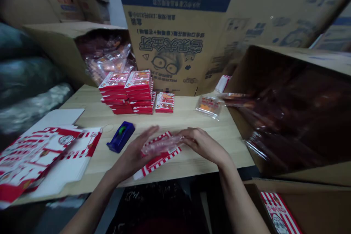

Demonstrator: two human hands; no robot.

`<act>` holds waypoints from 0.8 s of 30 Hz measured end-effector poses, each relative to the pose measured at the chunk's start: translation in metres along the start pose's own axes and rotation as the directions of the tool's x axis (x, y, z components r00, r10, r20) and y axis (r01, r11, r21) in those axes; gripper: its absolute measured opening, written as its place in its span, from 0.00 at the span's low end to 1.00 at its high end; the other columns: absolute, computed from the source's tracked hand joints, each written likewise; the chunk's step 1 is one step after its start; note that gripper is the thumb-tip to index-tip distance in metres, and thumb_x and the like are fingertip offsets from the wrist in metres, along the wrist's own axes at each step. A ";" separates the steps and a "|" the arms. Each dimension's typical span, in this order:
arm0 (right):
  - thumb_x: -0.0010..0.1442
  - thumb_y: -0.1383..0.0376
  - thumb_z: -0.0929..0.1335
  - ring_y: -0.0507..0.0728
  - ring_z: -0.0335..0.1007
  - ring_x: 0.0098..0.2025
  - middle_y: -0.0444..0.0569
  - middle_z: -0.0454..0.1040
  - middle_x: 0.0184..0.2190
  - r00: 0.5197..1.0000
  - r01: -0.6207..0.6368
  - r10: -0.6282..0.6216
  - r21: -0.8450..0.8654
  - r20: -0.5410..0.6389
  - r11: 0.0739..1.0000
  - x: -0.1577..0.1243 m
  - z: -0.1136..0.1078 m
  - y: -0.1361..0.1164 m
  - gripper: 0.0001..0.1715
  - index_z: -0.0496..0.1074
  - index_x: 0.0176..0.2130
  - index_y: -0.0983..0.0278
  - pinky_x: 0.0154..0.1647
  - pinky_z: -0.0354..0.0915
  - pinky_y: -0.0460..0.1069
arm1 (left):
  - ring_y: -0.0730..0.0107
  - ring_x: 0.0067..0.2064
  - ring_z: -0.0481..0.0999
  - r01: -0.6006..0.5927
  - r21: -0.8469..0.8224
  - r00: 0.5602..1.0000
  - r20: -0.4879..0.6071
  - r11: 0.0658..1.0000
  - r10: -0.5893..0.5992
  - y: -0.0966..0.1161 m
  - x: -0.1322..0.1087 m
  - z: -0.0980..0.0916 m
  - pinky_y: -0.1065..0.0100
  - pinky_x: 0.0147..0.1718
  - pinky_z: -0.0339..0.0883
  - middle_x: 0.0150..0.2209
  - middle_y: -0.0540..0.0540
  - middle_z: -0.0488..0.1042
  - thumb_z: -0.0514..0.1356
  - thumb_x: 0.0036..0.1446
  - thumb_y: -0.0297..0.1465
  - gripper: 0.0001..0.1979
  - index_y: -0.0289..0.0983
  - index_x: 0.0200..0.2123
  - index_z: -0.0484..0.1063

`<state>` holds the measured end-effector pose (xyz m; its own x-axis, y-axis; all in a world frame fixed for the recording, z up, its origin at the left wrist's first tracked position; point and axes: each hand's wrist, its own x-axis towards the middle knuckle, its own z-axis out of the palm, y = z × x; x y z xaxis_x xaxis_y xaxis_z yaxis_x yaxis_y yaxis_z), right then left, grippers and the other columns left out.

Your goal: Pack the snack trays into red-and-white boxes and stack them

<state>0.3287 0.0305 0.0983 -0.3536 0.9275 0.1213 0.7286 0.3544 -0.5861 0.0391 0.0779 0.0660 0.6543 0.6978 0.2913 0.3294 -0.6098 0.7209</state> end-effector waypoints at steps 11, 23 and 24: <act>0.46 0.54 0.83 0.74 0.26 0.78 0.51 0.45 0.78 0.989 0.098 -0.105 0.071 0.101 0.993 0.067 0.081 0.000 0.71 0.46 0.75 0.47 0.72 0.24 0.77 | 0.67 0.32 0.83 0.303 -0.786 0.407 -0.406 0.540 -0.819 -0.029 -0.155 -0.038 0.69 0.34 0.79 0.39 0.46 0.85 0.74 0.51 0.40 0.24 0.35 0.49 0.79; 0.40 0.56 0.81 0.74 0.24 0.78 0.63 0.43 0.76 0.902 -0.006 0.047 -0.097 0.428 0.995 0.063 0.174 0.040 0.83 0.32 0.76 0.53 0.71 0.20 0.74 | 0.59 0.39 0.86 0.324 -0.927 0.358 -0.063 0.187 -0.932 -0.038 -0.196 0.026 0.64 0.41 0.78 0.43 0.41 0.85 0.75 0.48 0.41 0.28 0.36 0.51 0.80; 0.40 0.56 0.81 0.74 0.25 0.78 0.63 0.44 0.76 0.906 -0.007 0.046 -0.094 0.421 0.996 0.060 0.174 0.040 0.83 0.32 0.76 0.53 0.71 0.19 0.73 | 0.58 0.39 0.86 0.355 -0.921 0.397 -0.009 0.162 -0.918 -0.043 -0.198 0.024 0.62 0.42 0.78 0.41 0.41 0.85 0.76 0.47 0.41 0.28 0.35 0.51 0.80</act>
<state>0.2345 0.0793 -0.0573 -0.5337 0.8063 -0.2550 0.7832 0.3575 -0.5088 -0.0886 -0.0432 -0.0378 -0.0485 0.8400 -0.5404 -0.3409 0.4946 0.7995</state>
